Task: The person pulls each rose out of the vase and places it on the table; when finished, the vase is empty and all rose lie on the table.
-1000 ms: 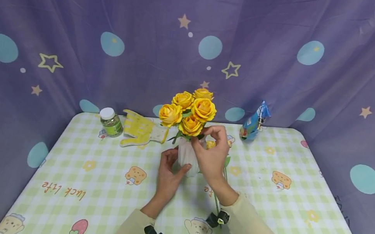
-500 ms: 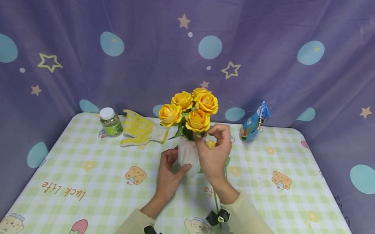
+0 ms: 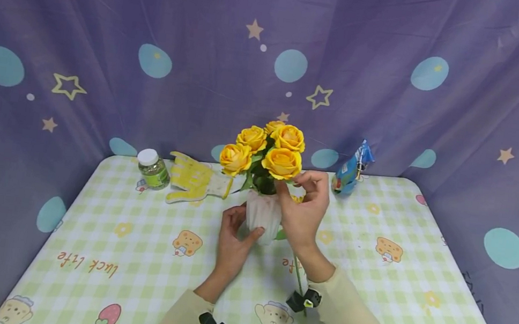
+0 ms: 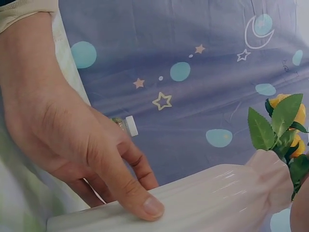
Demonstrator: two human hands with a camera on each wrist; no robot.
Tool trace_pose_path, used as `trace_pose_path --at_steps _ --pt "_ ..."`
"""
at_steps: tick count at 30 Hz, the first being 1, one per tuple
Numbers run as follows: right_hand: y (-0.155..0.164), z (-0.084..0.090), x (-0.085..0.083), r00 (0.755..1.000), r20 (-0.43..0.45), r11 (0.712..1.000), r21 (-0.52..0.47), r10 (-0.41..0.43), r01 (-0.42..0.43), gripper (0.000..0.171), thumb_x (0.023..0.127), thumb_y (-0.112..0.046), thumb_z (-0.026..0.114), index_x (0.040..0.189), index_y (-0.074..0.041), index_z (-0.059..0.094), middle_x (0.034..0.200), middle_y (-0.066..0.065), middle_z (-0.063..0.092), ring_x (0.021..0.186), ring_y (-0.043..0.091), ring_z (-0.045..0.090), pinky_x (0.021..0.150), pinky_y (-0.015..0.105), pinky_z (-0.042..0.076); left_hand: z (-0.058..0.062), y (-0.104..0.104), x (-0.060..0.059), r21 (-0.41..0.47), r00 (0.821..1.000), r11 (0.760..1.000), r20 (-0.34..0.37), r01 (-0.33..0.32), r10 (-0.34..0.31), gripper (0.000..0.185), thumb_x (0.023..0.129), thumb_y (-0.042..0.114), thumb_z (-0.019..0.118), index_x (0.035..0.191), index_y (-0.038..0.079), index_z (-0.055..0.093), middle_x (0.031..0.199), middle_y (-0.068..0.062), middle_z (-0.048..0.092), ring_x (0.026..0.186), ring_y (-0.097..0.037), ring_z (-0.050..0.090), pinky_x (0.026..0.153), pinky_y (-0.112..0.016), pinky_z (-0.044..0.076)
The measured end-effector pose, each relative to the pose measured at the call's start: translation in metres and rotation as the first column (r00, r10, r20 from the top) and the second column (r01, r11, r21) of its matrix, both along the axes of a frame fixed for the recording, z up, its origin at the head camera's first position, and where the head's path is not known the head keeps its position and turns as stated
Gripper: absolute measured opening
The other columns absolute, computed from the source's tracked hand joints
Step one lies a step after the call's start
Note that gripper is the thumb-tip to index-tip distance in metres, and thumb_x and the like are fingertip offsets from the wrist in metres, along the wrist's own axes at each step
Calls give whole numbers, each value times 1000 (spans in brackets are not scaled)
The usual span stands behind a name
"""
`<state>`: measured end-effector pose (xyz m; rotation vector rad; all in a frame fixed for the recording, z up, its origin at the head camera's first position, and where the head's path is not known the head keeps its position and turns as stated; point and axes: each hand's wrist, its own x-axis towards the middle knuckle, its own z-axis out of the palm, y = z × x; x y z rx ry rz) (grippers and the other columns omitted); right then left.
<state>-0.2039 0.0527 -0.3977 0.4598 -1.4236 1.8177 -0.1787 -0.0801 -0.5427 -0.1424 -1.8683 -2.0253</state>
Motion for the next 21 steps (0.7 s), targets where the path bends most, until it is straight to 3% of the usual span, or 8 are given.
trace_pose_path --at_steps 12,21 --pt "4 14 5 998 -61 995 -90 34 -40 38 81 14 72 94 13 37 91 3 56 87 17 64 77 27 51 -1 0 0 -3 1000 1000 -5 -2 2 61 84 4 83 133 5 46 141 -4 58 131 -21 55 117 -47 34" --pt "11 23 3 997 -76 993 -113 17 -26 34 82 10 73 97 2 44 85 6 59 83 17 65 72 26 51 2 0 1 6 1000 1000 19 -7 7 62 83 8 85 132 6 47 140 -2 58 130 -21 55 117 -45 34"
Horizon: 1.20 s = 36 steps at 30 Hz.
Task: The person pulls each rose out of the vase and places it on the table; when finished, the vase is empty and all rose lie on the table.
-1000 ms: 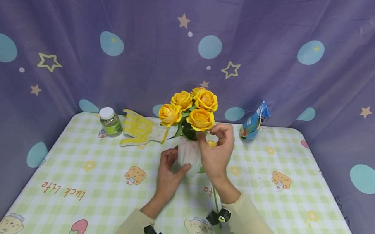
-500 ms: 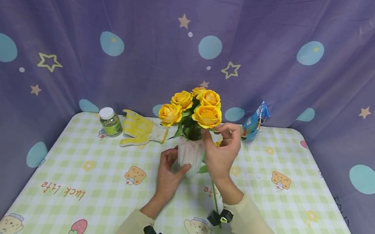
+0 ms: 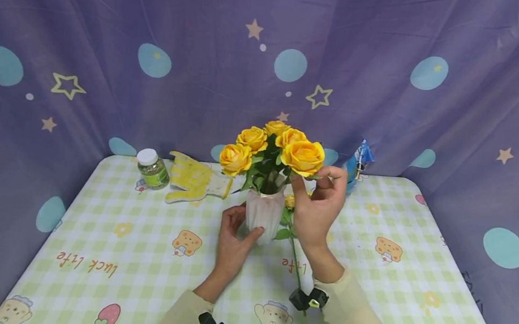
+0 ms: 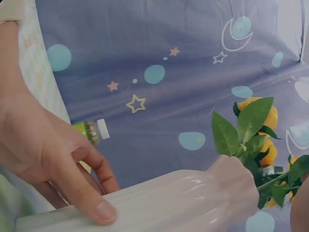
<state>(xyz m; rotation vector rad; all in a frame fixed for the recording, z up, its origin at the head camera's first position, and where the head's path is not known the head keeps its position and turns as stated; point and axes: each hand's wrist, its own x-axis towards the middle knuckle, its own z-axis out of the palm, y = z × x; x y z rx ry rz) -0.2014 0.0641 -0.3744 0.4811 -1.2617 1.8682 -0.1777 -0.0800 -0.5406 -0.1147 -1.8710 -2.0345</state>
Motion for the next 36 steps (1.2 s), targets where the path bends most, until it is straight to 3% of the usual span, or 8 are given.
trace_pose_path --at_steps 10,17,25,29,36 --pt "8 11 0 998 -67 999 -55 -3 -1 34 84 10 74 97 -3 44 90 12 67 83 21 67 75 31 52 -1 -1 0 1 1000 1000 -4 5 -5 62 83 6 84 133 5 47 139 -4 59 129 -21 55 118 -45 34" --pt "13 18 1 996 -76 995 -95 -35 27 31 85 6 76 100 -2 50 83 10 70 75 19 61 74 32 50 -1 -1 -1 6 1000 1000 -3 -1 1 62 83 -1 82 133 4 46 139 -7 59 129 -22 55 117 -46 34" --pt "19 27 6 992 -126 986 -165 -15 -6 30 85 11 72 102 1 49 97 20 74 86 27 71 78 35 57 1 2 -1 4 1000 1000 8 0 0 62 83 -6 79 134 -1 45 141 -13 58 130 -27 54 117 -51 32" --pt "23 32 7 990 -140 982 -187 -26 -1 31 85 10 73 104 3 49 102 24 74 90 31 72 80 35 58 2 1 1 5 1000 1000 0 14 -14 59 84 -4 80 132 1 46 145 -9 56 131 -24 54 117 -47 33" --pt "31 39 5 989 -148 961 -274 -15 -26 33 82 11 76 101 4 50 89 21 74 80 30 72 67 31 53 2 -2 2 13 999 999 -22 32 -32 60 84 0 81 133 4 47 147 -4 55 133 -24 53 118 -45 33"
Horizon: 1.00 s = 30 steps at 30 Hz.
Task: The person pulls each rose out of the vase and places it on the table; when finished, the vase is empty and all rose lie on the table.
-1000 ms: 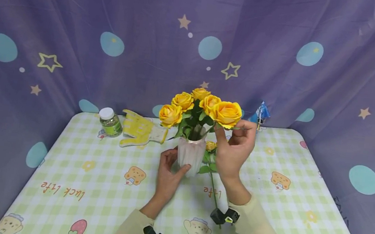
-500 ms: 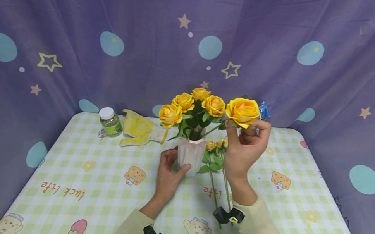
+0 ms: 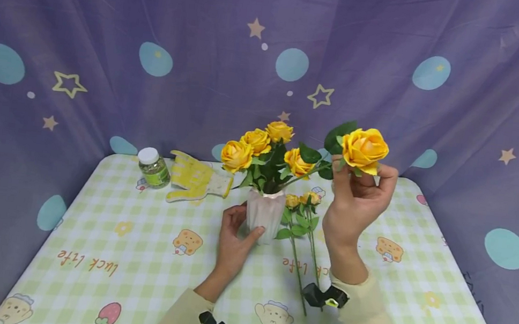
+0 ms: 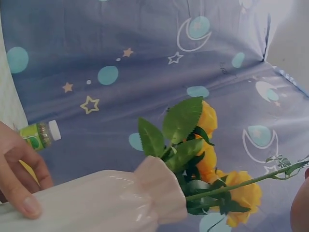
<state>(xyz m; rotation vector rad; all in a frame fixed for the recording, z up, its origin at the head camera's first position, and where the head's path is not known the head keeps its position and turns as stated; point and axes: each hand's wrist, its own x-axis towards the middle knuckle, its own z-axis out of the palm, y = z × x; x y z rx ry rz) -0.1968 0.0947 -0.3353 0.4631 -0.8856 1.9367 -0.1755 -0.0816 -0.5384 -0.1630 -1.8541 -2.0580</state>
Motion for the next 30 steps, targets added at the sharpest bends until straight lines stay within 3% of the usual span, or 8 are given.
trace_pose_path --at_steps 8,17,23,30 --pt "15 7 -3 999 -41 995 -99 4 -8 42 77 10 83 100 6 49 89 23 72 75 31 70 79 41 58 -1 0 0 -11 1000 1000 20 -4 4 61 85 6 83 134 7 46 147 0 55 133 -21 53 118 -47 32" --pt "32 18 -5 999 -39 985 -171 -38 30 35 77 21 74 100 9 49 81 21 69 74 32 69 78 43 58 -1 0 -1 -16 1000 1000 20 -7 8 62 85 7 83 134 6 45 147 -1 55 135 -21 52 119 -47 31" --pt "42 25 -4 997 -50 972 -231 -61 48 38 75 21 76 99 11 49 80 23 68 74 37 66 78 49 57 0 0 0 -8 1000 1000 14 -4 4 62 85 7 83 134 6 46 146 -1 56 135 -22 52 119 -47 31" --pt "54 30 -1 997 -51 958 -282 -61 44 42 73 21 78 99 12 46 77 21 65 73 34 62 77 51 55 -1 0 -1 -10 1000 1000 11 1 -1 62 85 7 83 134 7 46 146 -1 55 135 -23 52 118 -48 31"
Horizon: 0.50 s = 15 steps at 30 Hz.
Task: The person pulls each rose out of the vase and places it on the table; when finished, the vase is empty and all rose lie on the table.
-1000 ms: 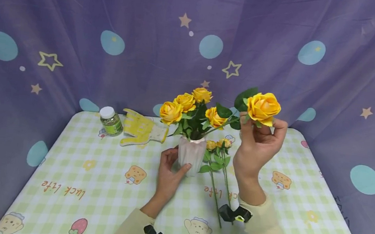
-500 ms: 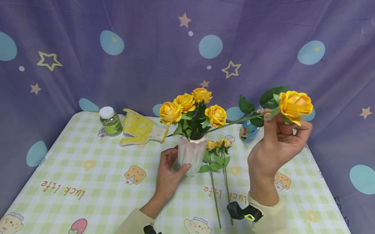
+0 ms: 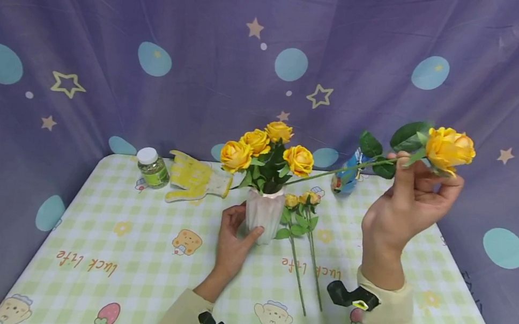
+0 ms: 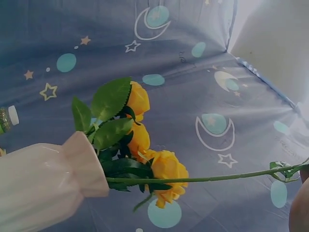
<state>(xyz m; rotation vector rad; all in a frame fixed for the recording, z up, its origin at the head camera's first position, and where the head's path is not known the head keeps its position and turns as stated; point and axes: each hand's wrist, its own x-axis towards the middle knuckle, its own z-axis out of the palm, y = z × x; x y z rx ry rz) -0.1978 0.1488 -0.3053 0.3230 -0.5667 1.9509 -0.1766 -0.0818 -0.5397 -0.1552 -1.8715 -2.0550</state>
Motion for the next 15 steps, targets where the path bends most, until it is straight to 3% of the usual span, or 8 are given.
trace_pose_path --at_steps 7,15 --pt "11 2 2 1000 0 999 -48 12 -12 46 74 20 79 103 10 44 87 24 68 74 35 65 81 51 54 -1 0 0 4 1000 1000 4 -4 4 61 85 7 83 134 7 46 146 -2 55 135 -23 52 118 -49 31" --pt "27 3 2 1000 1 994 -106 -15 15 48 75 25 74 93 4 34 66 14 50 67 31 58 86 50 53 -1 0 0 -2 1000 1000 6 0 0 62 85 8 83 134 7 46 147 -1 55 135 -23 51 119 -49 31"
